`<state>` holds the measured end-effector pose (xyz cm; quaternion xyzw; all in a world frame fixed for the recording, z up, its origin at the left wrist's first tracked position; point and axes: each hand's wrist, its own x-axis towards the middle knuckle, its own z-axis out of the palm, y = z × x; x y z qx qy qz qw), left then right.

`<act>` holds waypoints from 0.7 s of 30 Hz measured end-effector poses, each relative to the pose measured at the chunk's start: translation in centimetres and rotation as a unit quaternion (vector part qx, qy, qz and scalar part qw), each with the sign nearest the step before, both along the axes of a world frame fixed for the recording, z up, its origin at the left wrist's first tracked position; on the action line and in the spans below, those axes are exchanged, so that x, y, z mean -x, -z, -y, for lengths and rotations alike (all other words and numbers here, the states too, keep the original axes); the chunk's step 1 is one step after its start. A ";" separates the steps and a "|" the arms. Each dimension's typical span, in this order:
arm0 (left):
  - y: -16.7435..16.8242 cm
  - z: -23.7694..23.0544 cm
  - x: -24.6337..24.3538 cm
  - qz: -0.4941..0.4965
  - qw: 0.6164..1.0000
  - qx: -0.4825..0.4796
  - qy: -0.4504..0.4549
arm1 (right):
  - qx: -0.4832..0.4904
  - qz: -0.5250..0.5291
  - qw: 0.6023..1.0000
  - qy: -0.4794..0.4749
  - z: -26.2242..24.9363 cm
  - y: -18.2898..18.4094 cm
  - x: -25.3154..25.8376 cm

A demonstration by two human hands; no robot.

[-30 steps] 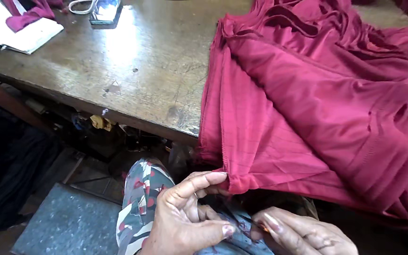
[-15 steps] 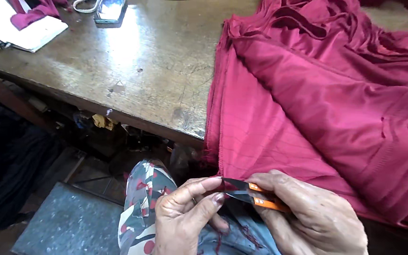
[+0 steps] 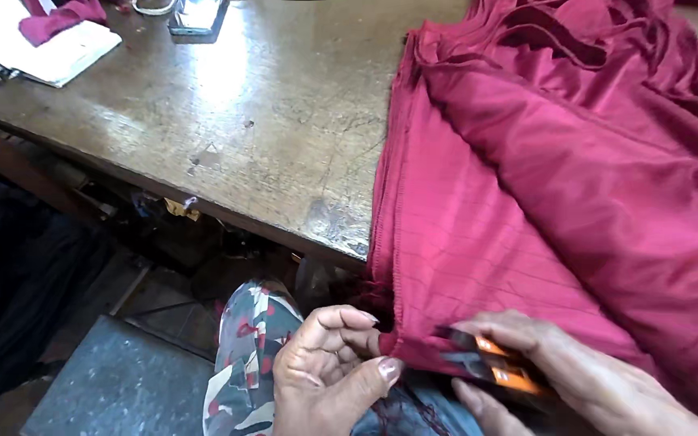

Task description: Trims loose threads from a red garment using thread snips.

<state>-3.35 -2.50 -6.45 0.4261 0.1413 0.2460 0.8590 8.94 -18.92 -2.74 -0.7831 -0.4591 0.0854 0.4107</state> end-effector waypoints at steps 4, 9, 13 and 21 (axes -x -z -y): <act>0.0 0.2 0.1 -0.001 1.000 0.002 0.011 | 0.011 0.057 0.998 -0.002 -0.2 0.4 0.7; -0.1 0.3 0.2 -0.002 1.000 -0.001 0.012 | -0.027 0.023 0.999 -0.033 -1.3 -0.5 0.6; 1.3 -0.1 0.8 0.014 0.999 -0.028 0.026 | 0.014 0.029 0.998 -0.058 -1.4 -0.1 0.4; 0.9 -0.3 0.4 0.043 0.994 -0.103 0.022 | -0.035 -0.115 0.986 -0.112 -1.4 -0.8 -1.5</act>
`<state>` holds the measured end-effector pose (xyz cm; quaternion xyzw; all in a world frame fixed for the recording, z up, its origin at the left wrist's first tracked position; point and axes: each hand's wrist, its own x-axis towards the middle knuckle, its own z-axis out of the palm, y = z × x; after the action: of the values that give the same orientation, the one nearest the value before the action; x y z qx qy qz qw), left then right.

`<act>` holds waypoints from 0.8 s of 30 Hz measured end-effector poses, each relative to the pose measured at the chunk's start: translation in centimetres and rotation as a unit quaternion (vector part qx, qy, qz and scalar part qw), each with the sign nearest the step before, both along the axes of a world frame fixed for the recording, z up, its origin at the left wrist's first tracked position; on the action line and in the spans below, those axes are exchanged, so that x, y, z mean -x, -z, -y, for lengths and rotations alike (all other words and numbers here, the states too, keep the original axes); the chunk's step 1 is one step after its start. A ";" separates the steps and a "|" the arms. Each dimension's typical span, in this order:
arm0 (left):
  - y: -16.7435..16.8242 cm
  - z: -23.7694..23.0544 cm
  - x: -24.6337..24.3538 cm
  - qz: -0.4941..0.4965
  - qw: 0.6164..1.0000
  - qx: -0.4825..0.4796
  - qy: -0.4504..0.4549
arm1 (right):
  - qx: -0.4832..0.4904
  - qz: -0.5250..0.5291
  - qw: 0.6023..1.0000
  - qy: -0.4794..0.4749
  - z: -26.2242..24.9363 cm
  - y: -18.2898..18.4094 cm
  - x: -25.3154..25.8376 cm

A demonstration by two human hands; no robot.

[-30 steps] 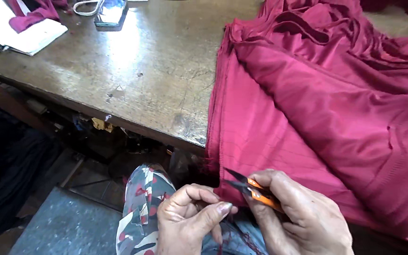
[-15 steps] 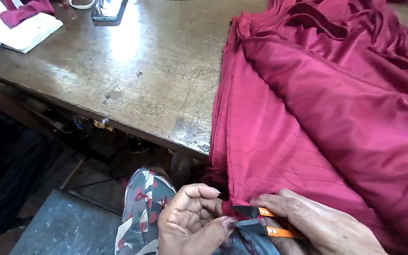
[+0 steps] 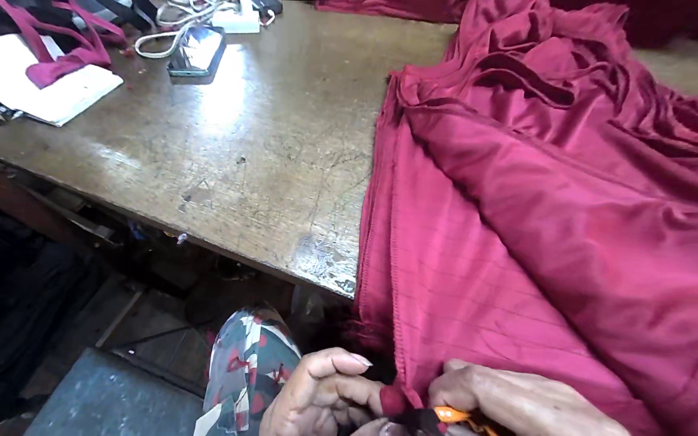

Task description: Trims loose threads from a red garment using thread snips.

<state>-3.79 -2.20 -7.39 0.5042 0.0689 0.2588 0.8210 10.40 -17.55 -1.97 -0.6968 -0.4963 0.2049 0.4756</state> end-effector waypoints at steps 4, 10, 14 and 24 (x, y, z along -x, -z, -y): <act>0.1 0.0 0.2 -0.010 1.000 0.001 0.001 | -0.031 -0.053 0.996 0.060 0.2 -0.5 0.3; -0.6 0.8 -0.7 -0.017 0.989 0.140 0.044 | 0.028 -0.022 0.986 0.162 -1.2 -0.7 1.2; -0.7 1.0 -1.5 -0.029 0.987 0.155 0.038 | 0.073 -0.023 0.984 0.162 -1.7 -1.0 0.7; -0.2 0.6 -1.3 -0.013 1.000 -0.024 -0.009 | 0.096 0.093 0.961 0.242 -2.3 -0.4 0.2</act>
<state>-2.51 -2.84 -7.14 0.5269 0.0783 0.2614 0.8049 10.17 -15.27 -1.57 -0.8544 -0.3327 0.0642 0.3939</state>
